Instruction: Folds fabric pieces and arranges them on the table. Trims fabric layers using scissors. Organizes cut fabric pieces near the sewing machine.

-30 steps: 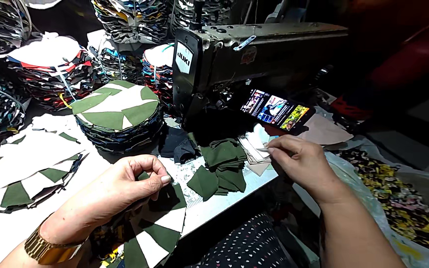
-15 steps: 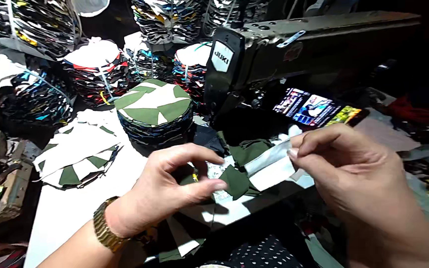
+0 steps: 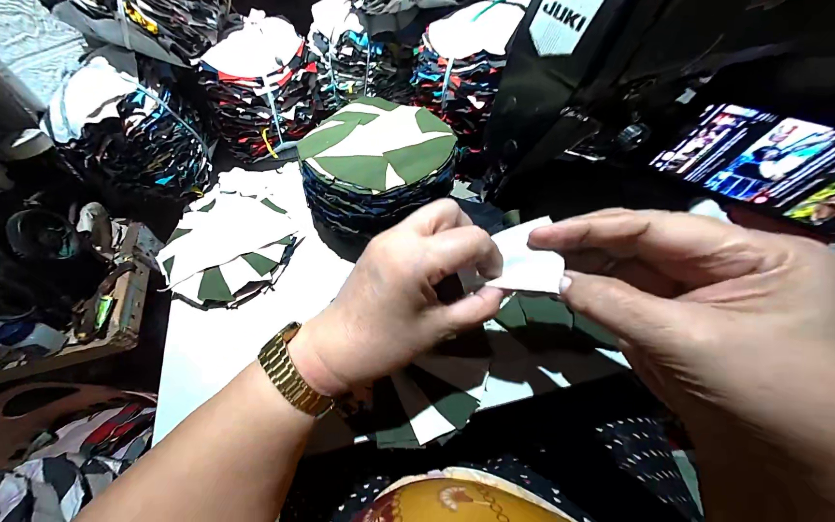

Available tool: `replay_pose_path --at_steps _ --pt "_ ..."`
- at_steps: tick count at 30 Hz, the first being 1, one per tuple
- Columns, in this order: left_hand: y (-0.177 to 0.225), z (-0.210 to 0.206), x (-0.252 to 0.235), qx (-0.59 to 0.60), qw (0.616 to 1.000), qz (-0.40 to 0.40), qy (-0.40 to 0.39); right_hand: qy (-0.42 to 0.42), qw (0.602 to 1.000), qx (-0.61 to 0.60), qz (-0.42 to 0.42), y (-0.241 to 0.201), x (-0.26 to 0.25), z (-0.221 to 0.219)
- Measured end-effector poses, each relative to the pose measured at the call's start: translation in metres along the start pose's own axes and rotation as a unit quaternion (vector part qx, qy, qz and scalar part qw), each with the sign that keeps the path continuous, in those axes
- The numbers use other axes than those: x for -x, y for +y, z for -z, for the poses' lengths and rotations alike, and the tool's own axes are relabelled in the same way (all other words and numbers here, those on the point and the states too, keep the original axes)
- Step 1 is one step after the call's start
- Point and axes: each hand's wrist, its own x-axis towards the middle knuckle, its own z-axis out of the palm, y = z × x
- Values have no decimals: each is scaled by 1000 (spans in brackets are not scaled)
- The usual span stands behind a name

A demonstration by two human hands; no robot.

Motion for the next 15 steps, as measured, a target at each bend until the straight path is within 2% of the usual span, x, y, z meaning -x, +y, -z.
replay_pose_path --at_steps 3,6,8,11,15 --pt "-9 2 -3 36 999 0 27 17 998 38 50 2 -4 -4" --pt "-12 8 -5 73 996 40 22 30 987 135 77 4 -3 -4" --pt "-12 15 -6 130 987 95 -22 23 987 138 75 8 -1 -3" --pt "-14 26 -7 224 949 198 -99 25 996 78 33 13 3 -8" --pt "-18 30 -7 177 923 294 -174 12 997 69 -37 25 8 -18"
